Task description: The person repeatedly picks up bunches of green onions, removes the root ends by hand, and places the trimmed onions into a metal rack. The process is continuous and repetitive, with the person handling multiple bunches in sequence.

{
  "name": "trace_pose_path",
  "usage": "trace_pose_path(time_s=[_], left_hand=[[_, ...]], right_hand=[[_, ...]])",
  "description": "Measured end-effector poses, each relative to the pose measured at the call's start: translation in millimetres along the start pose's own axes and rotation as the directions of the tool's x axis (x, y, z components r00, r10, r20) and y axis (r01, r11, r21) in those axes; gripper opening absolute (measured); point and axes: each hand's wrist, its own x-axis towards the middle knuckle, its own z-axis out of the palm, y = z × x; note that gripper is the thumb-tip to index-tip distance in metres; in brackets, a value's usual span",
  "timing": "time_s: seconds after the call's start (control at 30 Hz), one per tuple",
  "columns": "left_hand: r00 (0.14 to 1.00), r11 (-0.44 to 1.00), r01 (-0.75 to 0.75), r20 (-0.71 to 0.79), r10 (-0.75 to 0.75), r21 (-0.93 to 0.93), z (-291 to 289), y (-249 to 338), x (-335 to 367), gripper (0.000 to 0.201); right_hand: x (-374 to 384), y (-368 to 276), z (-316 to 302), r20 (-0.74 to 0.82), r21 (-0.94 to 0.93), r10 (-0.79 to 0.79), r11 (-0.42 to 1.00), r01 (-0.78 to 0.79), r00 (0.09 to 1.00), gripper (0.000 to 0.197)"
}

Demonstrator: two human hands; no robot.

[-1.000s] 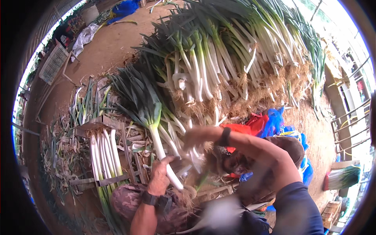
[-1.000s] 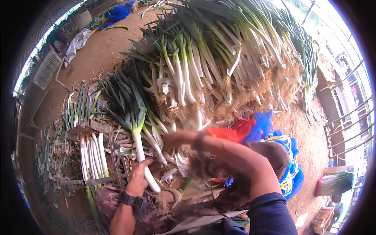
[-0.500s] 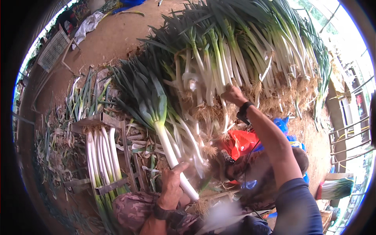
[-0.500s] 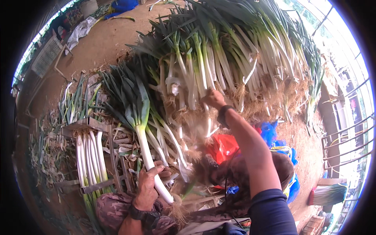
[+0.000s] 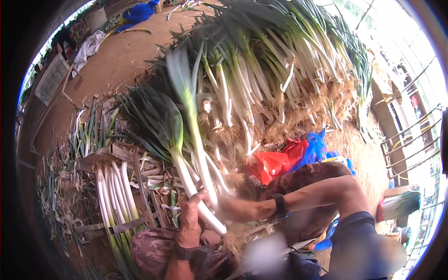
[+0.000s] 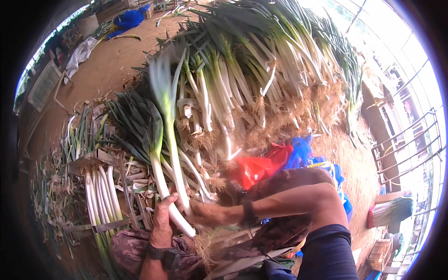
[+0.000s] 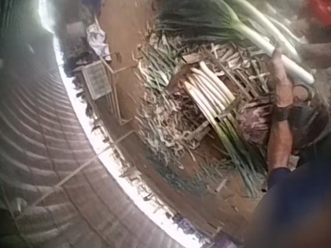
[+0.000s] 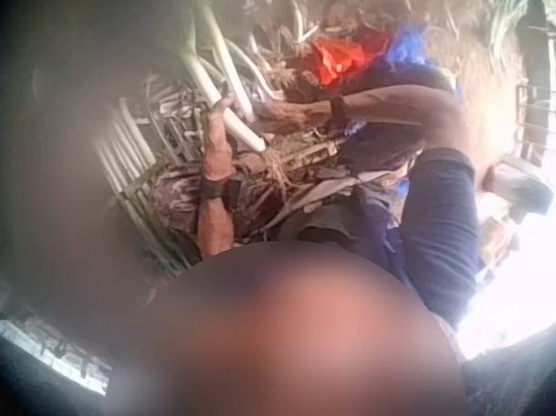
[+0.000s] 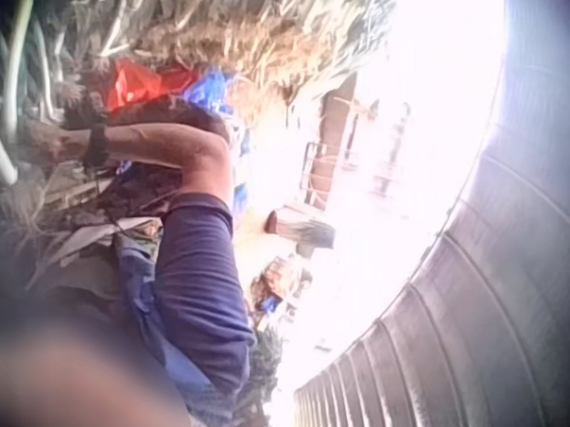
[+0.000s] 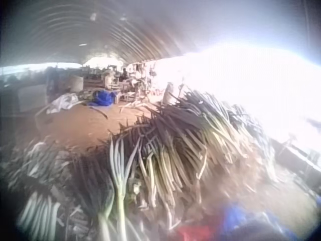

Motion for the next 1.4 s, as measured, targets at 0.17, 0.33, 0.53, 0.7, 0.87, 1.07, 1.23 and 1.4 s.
trace_pose_path(time_s=[0.17,0.33,0.53,0.7,0.87,1.07,1.23,1.4], left_hand=[[0.996,0.995,0.094,-0.007,-0.094,-0.04,2,-15,-10,0.053],[0.986,0.985,0.126,-0.127,-0.112,0.114,11,-13,-9,0.032],[0.967,0.991,0.13,-0.223,-0.121,0.028,29,-12,-1,0.021],[0.953,0.993,0.098,-0.294,-0.074,0.068,39,-18,7,0.022],[0.952,0.984,0.155,-0.279,-0.126,0.084,35,-17,6,0.021],[0.952,0.972,0.211,-0.246,-0.182,0.099,29,-15,7,0.027],[0.985,0.987,0.159,-0.066,-0.158,0.012,3,-23,3,0.036],[0.948,0.883,-0.317,0.101,0.3,0.347,-21,-55,18,0.028]], right_hand=[[0,-17,8,0.303,-0.363,0.371,0.897,-0.254,0.878,0.033],[33,-41,-119,0.148,-0.745,0.548,0.609,-0.272,0.823,0.03],[30,-53,-319,-0.776,-0.63,-0.255,0.292,-0.719,0.577,0.039],[13,-46,-377,-0.937,-0.349,-0.083,0.304,-0.887,0.34,0.04],[12,-32,-376,-0.891,-0.416,-0.333,0.318,-0.852,0.31,0.03],[4,-90,-366,-0.883,-0.063,0.189,0.859,-0.508,0.429,0.03],[11,-126,-305,-0.72,-0.325,-0.281,0.944,0.05,0.635,0.019],[4,-100,-213,-0.243,-0.808,-0.527,0.575,0.131,0.814,0.019]])
